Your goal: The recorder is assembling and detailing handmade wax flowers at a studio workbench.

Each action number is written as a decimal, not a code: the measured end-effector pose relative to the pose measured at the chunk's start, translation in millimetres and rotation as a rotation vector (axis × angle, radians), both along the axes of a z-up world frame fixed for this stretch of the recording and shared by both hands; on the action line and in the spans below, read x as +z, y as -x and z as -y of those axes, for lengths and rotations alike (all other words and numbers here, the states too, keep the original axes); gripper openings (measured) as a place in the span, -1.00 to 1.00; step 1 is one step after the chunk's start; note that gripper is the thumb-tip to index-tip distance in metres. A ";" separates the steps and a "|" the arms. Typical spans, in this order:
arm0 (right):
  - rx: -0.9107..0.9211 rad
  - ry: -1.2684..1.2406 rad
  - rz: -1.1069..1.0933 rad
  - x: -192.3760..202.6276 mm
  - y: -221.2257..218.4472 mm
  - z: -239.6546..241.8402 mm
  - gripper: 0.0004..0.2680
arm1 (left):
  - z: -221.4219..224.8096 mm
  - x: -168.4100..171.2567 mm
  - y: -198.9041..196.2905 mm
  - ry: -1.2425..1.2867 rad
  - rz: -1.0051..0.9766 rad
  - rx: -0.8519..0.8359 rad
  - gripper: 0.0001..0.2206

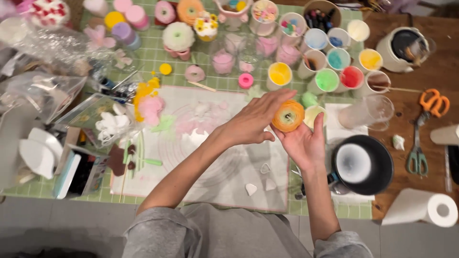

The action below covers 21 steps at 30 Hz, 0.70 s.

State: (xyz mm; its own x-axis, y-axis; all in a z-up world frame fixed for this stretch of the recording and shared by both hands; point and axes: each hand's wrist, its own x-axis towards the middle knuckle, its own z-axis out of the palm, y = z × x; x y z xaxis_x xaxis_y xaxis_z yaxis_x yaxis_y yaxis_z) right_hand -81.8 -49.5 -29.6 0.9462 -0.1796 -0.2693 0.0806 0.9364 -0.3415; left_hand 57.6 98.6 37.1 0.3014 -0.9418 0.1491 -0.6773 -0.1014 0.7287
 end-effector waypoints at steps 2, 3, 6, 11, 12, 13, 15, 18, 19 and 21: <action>0.070 0.015 0.003 4.0 -13.5 -13.0 -0.30 | -13.9 0.8 -8.3 -0.001 0.040 -0.001 0.12; 0.120 0.031 0.006 6.5 -21.5 -18.7 -0.29 | -19.8 2.0 -13.9 -0.001 0.081 -0.022 0.12; 0.211 0.027 -0.013 1.7 -43.9 -35.1 -0.28 | -40.2 -8.0 -32.5 -0.046 0.167 -0.040 0.11; 0.357 0.026 -0.039 -4.8 -93.1 -70.0 -0.26 | -85.1 -10.4 -69.1 -0.136 0.266 -0.002 0.07; 0.390 0.026 -0.058 -5.6 -103.7 -78.1 -0.25 | -94.9 -11.9 -77.3 -0.151 0.286 0.010 0.04; 0.401 0.023 -0.054 -7.8 -114.1 -87.2 -0.25 | -105.4 -10.5 -84.5 -0.157 0.289 0.021 0.04; 0.457 0.006 -0.079 -12.8 -135.7 -104.1 -0.25 | -124.9 -8.7 -99.8 -0.182 0.336 0.026 0.01; 0.503 0.020 -0.081 -20.3 -167.2 -127.6 -0.25 | -149.1 -8.1 -125.9 -0.273 0.339 0.032 -0.01; 0.505 0.017 -0.080 -22.6 -177.1 -134.9 -0.25 | -158.0 -11.6 -135.0 -0.277 0.339 0.034 -0.01; 0.548 -0.033 -0.058 -27.3 -197.4 -147.0 -0.23 | -173.4 -19.0 -154.1 -0.305 0.317 0.034 -0.04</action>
